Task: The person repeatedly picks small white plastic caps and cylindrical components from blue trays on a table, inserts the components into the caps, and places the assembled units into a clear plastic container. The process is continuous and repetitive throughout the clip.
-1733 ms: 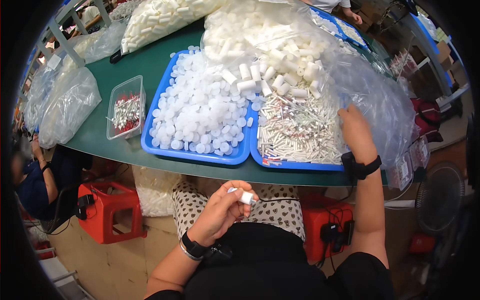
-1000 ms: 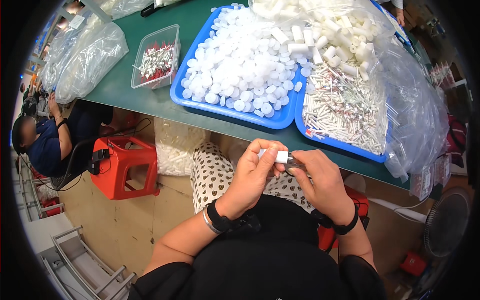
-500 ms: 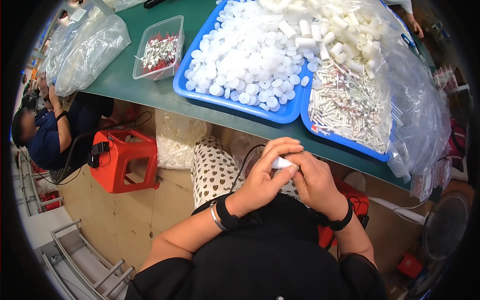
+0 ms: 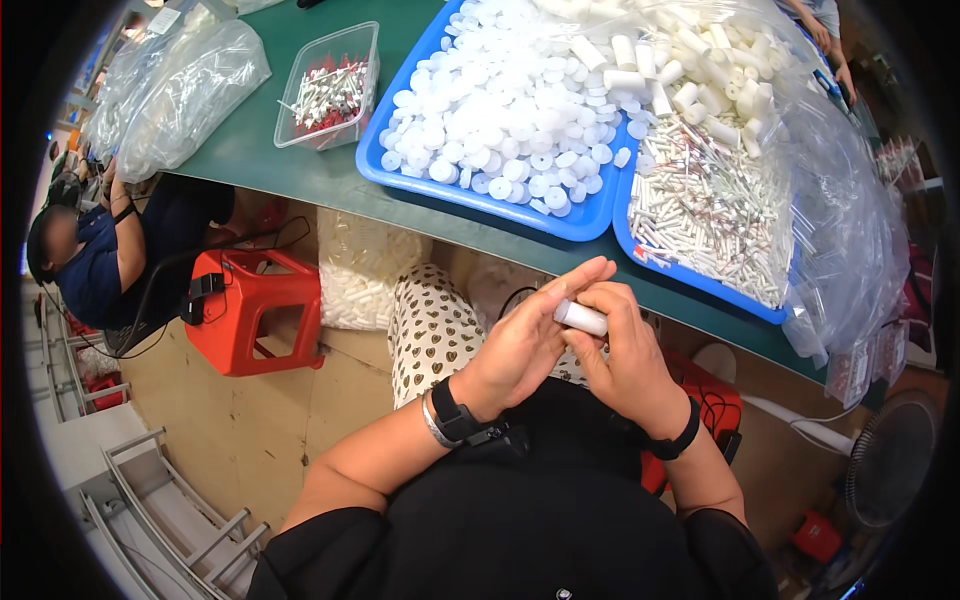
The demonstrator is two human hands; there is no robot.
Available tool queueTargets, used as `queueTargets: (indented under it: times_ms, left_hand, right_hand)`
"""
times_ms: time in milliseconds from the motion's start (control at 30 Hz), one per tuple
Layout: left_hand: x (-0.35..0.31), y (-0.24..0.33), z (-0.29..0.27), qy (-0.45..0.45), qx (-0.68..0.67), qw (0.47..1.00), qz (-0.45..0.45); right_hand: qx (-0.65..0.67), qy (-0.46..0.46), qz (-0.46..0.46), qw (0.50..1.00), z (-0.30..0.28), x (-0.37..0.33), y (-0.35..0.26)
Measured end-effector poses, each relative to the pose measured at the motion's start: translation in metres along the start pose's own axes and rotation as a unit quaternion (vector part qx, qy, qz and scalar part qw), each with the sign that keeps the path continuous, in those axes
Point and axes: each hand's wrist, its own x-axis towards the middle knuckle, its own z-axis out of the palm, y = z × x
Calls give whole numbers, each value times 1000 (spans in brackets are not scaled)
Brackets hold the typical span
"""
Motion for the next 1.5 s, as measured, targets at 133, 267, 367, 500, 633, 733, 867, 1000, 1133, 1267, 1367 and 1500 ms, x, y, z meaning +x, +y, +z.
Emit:
queueTargets:
  times_ms: [133,267,367,500,633,733,867,1000,1133,1267,1367,1500]
  left_hand:
    - [-1,-5,-9,-3,-66,997,-26]
    - [-5,-17,-9,-2,-176,984,-36]
    - [-8,-22,-9,4,-237,971,-20]
    - [-8,-29,-14,12,-245,969,-11]
    - [-6,-27,-12,46,-255,966,-3]
    - [-6,-26,-14,51,-268,962,-3]
    - [-10,-33,-12,44,-248,968,12]
    - [-11,-37,-10,48,-215,975,28]
    - [-9,-32,-17,84,-193,978,-8]
    - [-12,-22,-21,56,-152,986,-33]
    - [-14,-29,-18,72,-134,988,-22]
    - [-14,-41,-20,58,-163,985,-5]
  right_hand:
    - [-83,-13,-75,994,-2,-2,16]
    - [-62,-17,-74,995,4,-8,20]
    - [-70,-3,-41,997,14,-13,10]
    - [-77,-3,-48,996,20,-15,14]
    - [-13,1,-27,1000,24,-16,19]
    - [34,15,6,999,27,-18,19]
    - [32,-16,-8,999,24,-23,24]
    - [0,-37,12,999,26,-22,19]
    - [33,-54,91,994,30,-22,17]
    - [61,-41,89,993,28,-21,12]
    - [0,-60,78,995,29,-27,18]
    - [-37,-25,46,998,37,-27,16]
